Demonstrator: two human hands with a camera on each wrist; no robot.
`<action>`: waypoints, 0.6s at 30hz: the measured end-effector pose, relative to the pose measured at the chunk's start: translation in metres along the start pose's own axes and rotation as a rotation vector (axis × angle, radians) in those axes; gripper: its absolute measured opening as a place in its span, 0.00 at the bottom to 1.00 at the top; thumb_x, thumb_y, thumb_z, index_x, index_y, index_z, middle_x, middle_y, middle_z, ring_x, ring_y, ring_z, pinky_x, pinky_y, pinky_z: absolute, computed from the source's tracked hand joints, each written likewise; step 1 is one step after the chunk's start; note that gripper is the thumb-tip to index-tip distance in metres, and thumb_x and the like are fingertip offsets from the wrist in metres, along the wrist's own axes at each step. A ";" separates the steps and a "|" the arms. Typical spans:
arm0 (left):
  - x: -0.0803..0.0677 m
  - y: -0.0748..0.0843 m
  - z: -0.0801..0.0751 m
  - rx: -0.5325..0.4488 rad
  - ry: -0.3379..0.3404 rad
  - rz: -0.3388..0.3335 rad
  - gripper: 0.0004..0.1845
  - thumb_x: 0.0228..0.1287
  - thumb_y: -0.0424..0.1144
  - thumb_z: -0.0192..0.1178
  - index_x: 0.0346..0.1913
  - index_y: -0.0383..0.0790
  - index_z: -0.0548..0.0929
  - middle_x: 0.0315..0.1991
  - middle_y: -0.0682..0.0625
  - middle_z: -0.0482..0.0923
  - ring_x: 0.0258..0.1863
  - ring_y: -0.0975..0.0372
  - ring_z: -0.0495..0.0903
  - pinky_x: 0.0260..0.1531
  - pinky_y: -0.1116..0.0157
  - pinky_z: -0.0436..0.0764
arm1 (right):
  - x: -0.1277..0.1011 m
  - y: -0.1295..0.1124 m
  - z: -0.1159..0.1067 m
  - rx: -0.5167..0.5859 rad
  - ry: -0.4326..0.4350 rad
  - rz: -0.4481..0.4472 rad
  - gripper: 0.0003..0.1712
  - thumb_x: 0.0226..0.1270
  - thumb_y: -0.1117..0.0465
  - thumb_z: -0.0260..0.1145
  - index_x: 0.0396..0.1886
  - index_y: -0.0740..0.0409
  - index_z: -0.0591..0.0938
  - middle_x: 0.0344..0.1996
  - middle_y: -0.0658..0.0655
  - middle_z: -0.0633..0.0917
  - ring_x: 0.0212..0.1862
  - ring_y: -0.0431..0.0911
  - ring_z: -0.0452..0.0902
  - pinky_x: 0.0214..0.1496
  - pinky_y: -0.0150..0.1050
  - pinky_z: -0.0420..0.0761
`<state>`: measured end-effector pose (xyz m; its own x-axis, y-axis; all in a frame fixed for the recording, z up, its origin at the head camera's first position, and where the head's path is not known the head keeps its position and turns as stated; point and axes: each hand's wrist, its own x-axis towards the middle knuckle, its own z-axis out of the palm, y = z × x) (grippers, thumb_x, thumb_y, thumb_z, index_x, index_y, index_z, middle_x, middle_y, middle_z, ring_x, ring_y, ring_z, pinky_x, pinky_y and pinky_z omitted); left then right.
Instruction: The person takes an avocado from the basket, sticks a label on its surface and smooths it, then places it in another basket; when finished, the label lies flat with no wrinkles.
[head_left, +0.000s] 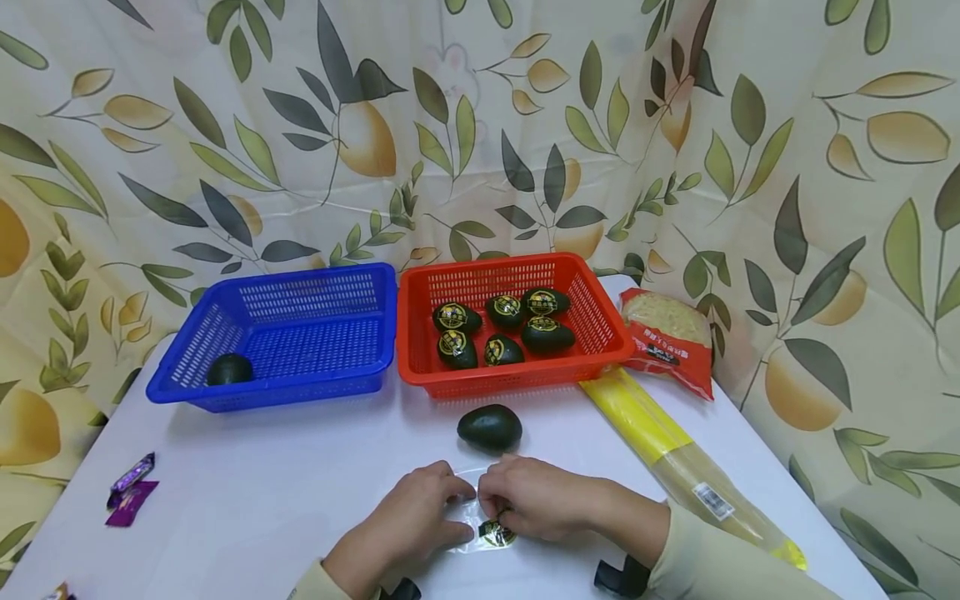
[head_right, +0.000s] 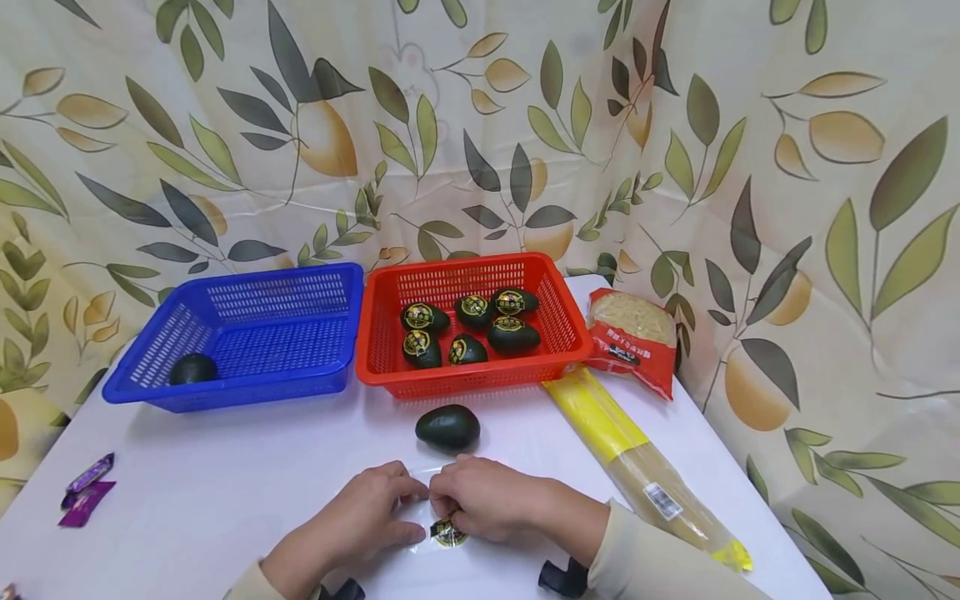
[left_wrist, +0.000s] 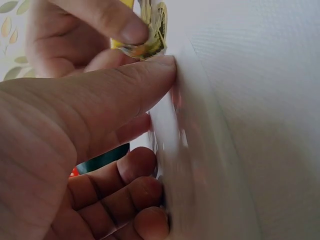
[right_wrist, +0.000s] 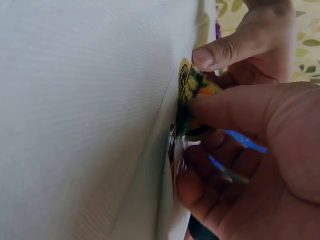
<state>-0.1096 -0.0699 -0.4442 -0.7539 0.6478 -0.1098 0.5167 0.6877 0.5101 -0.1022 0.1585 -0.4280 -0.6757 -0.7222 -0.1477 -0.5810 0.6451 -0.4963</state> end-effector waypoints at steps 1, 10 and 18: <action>0.000 0.000 0.000 0.002 -0.002 -0.003 0.22 0.54 0.48 0.80 0.52 0.49 0.89 0.39 0.60 0.79 0.39 0.68 0.77 0.46 0.64 0.80 | -0.001 0.000 0.000 0.037 -0.001 -0.011 0.15 0.65 0.67 0.71 0.34 0.40 0.79 0.29 0.37 0.75 0.39 0.31 0.69 0.46 0.27 0.73; 0.001 0.004 0.001 -0.009 -0.026 -0.030 0.21 0.54 0.47 0.80 0.52 0.50 0.89 0.38 0.60 0.78 0.37 0.70 0.75 0.42 0.65 0.79 | -0.015 0.006 -0.010 0.363 0.046 0.026 0.12 0.71 0.67 0.66 0.46 0.44 0.78 0.33 0.40 0.77 0.39 0.33 0.74 0.44 0.29 0.79; 0.002 0.008 -0.009 -0.200 0.002 -0.023 0.18 0.61 0.52 0.74 0.48 0.46 0.89 0.35 0.61 0.82 0.33 0.70 0.78 0.38 0.66 0.81 | -0.016 0.007 -0.020 0.500 0.230 0.126 0.10 0.73 0.64 0.67 0.51 0.53 0.78 0.38 0.49 0.81 0.44 0.43 0.77 0.47 0.33 0.81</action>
<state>-0.1104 -0.0657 -0.4327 -0.7653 0.6320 -0.1219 0.4083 0.6232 0.6670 -0.1048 0.1792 -0.4120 -0.8401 -0.5379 -0.0697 -0.2413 0.4857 -0.8401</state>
